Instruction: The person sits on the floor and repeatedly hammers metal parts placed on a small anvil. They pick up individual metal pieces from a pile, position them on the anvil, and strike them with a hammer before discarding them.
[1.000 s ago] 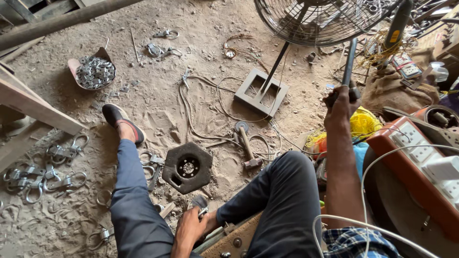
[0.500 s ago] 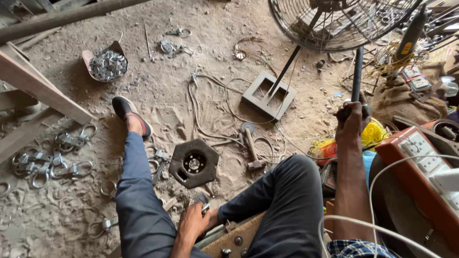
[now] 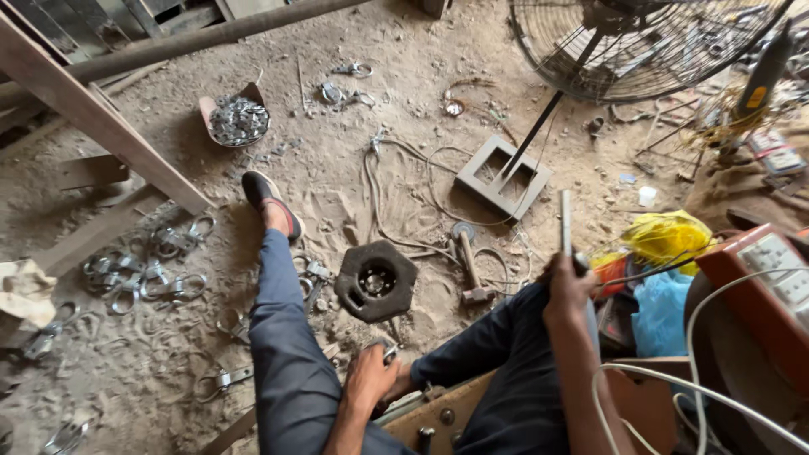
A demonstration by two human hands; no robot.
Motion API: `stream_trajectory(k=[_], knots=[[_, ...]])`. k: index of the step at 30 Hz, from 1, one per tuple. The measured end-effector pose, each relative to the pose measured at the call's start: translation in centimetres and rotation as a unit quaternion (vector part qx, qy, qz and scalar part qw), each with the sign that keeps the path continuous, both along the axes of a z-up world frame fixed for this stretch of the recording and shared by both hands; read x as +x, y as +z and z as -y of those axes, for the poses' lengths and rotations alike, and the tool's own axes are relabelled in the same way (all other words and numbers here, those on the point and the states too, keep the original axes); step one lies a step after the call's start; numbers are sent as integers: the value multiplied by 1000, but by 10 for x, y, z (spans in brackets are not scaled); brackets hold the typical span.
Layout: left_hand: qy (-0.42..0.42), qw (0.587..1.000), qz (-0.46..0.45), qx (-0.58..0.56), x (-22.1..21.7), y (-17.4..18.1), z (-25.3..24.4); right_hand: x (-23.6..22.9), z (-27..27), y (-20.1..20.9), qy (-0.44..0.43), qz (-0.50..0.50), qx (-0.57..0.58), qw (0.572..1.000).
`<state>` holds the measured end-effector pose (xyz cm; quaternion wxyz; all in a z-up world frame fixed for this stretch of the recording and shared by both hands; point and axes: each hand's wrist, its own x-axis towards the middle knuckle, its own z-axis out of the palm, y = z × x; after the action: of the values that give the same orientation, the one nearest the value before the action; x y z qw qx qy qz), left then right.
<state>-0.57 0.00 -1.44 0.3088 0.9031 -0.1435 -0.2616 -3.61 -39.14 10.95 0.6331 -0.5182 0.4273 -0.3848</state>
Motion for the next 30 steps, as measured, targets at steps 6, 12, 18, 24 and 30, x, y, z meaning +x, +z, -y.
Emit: stream_trajectory(k=[6,12,18,24,30], knots=[[2,1000,24,-18,-1,-16,-5,-3,-84,6,127,-130,-127,975],[26,1000,-14,11,6,-38,-4,9,-94,5,184,-170,-144,957],[27,1000,-1,14,7,-45,-3,24,-75,-44,132,-173,41,975],[-2,997,-56,44,11,-26,-2,25,-77,-42,167,-192,35,966],[-17,993,-84,75,11,-12,1,23,-85,-40,206,-209,15,956]])
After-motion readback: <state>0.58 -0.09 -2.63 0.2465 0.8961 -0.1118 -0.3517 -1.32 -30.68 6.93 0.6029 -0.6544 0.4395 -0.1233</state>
